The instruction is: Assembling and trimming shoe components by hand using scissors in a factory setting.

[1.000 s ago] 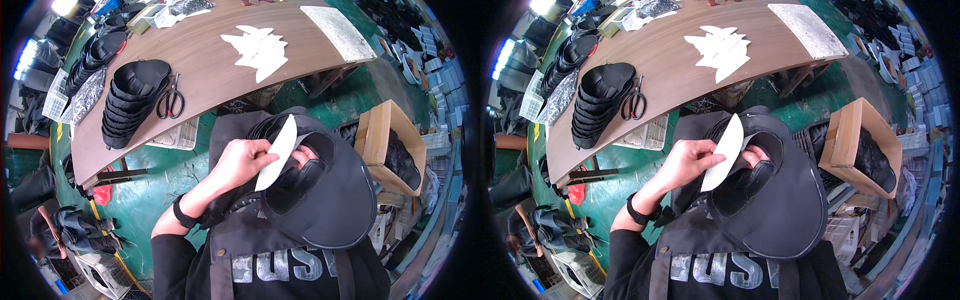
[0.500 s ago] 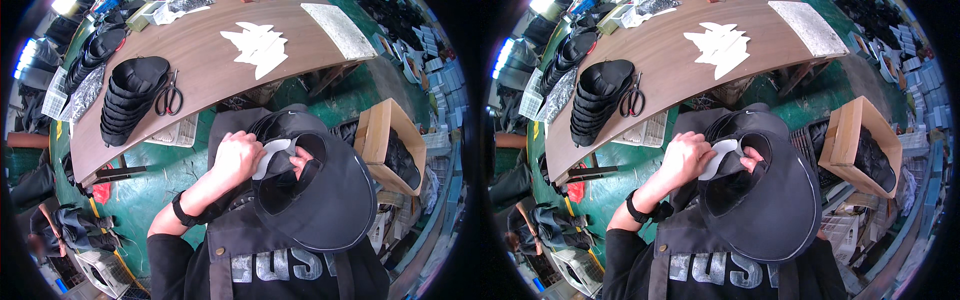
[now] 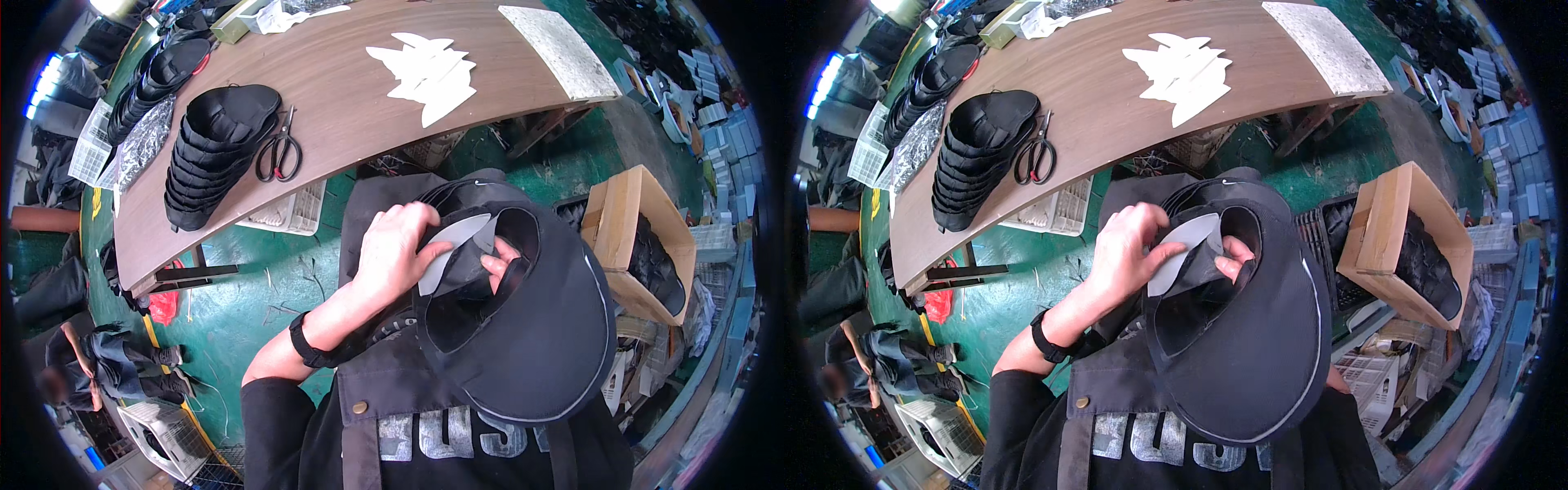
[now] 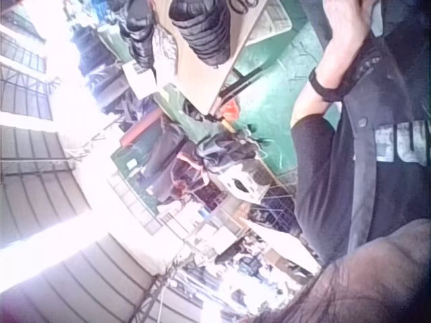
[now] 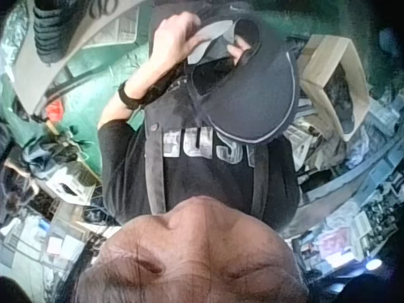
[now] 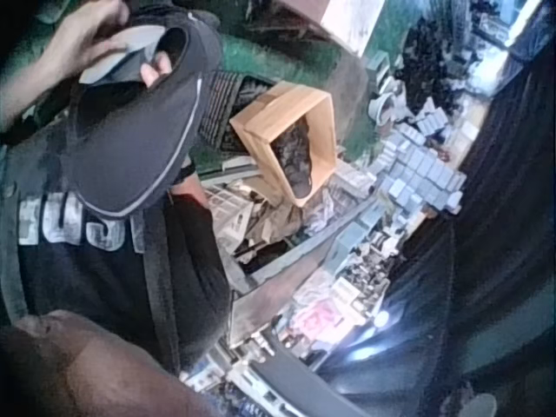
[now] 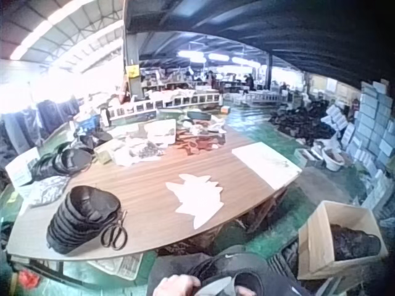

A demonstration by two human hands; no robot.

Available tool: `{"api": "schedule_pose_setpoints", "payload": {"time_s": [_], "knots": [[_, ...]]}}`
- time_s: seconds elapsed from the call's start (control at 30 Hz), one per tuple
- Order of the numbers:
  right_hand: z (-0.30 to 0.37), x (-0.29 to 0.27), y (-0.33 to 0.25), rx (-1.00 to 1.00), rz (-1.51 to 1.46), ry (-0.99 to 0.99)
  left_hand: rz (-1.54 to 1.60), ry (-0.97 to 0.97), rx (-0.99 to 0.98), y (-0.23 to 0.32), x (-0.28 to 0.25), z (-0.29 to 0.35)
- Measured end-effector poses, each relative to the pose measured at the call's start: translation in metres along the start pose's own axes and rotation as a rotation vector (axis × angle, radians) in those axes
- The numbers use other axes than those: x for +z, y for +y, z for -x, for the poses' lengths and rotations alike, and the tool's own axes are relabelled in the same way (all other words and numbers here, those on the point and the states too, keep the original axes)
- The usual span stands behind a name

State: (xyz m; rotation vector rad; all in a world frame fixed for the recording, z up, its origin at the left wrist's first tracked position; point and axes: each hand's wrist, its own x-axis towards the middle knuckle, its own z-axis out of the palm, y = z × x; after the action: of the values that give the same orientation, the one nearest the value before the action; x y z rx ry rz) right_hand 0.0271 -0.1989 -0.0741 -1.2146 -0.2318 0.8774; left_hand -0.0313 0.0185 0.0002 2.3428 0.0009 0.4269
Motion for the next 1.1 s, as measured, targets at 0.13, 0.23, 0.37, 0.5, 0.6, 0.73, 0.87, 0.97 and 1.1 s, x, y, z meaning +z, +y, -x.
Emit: {"api": "schedule_pose_setpoints", "payload": {"time_s": [0.13,0.23,0.37,0.5,0.6,0.73,0.87,0.97,1.1], "knots": [[-0.005,-0.003,0.010,0.006,0.002,-0.020,0.256,-0.225,-0.312,-0.006,-0.003,0.004],[0.000,-0.003,0.007,0.011,0.016,-0.004,0.198,-0.334,-0.250,-0.011,0.004,0.006],[-0.005,-0.005,0.017,0.018,0.016,-0.032,0.044,-0.313,-0.160,-0.014,0.007,0.013],[0.001,-0.004,0.010,0.020,0.039,-0.005,0.415,-0.521,-0.284,-0.013,-0.014,0.002],[0.001,-0.006,0.013,0.020,0.044,-0.011,0.376,-0.547,-0.339,-0.020,-0.008,0.009],[-0.003,-0.012,0.022,0.033,0.064,-0.020,0.162,-0.435,-0.245,-0.012,-0.008,0.013],[-0.006,-0.022,0.038,0.049,0.099,0.006,0.136,-0.454,-0.195,-0.008,-0.015,0.005],[-0.004,-0.027,0.046,0.050,0.123,0.031,0.162,-0.456,-0.141,-0.007,-0.019,0.001],[0.001,0.004,0.002,0.007,0.100,0.007,0.220,-0.339,-0.218,0.003,-0.016,-0.005]]}}
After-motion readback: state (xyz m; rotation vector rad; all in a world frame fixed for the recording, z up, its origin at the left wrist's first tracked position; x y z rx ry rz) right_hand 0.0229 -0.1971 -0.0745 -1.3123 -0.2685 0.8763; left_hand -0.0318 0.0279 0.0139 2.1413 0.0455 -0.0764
